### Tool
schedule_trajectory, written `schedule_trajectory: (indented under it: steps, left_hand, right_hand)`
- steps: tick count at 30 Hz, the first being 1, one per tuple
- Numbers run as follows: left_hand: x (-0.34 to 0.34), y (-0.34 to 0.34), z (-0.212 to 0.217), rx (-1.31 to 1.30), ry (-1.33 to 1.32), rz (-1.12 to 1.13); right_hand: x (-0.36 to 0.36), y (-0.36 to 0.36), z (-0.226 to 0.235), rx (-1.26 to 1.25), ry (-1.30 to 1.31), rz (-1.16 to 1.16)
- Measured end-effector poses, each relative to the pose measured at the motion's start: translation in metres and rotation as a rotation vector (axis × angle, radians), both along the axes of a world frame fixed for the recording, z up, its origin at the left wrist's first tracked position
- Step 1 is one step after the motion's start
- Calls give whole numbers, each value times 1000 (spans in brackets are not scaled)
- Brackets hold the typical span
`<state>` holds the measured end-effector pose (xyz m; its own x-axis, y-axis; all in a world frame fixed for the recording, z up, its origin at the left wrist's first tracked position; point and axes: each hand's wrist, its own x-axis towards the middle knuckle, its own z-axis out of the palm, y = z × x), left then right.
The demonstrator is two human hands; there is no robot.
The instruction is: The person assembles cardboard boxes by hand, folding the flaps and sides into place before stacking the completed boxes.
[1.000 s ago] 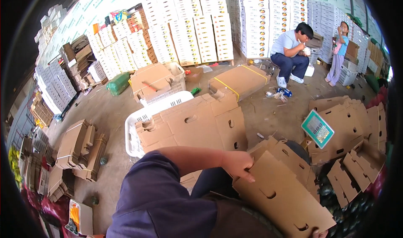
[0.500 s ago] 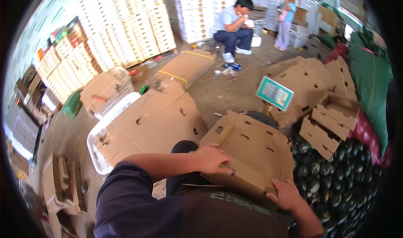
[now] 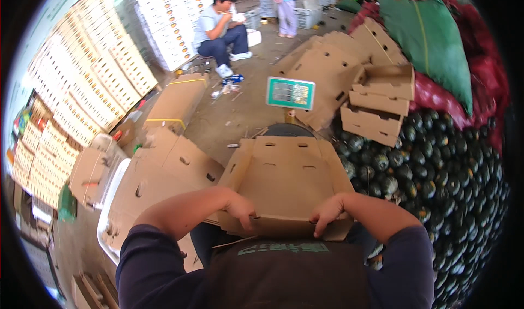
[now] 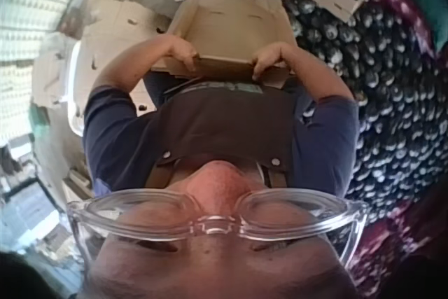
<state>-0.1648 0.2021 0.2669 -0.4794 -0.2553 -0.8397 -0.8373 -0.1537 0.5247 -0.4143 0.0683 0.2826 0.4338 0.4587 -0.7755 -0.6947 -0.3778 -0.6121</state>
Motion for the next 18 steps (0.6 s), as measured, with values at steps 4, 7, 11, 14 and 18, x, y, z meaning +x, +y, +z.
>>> schedule_trajectory:
  steps: [4, 7, 11, 14, 18]
  left_hand:
    - [-3, 11, 29, -212, -12, -94]
    - [-11, 7, 98, -428, -301, -156]
    - [20, 42, 94, -758, 535, 720]
    - [24, 53, 36, -634, 1221, 1062]
    - [-19, 33, 1, -857, 1442, 1165]
  right_hand:
    - [-17, -29, 26, -68, -669, -441]
    - [-58, -58, 31, 97, -1319, -1676]
    - [-81, -69, -54, -36, -782, -1968]
    - [-34, -39, -59, 242, -581, -1789]
    - [7, -35, -20, 687, -717, -1863]
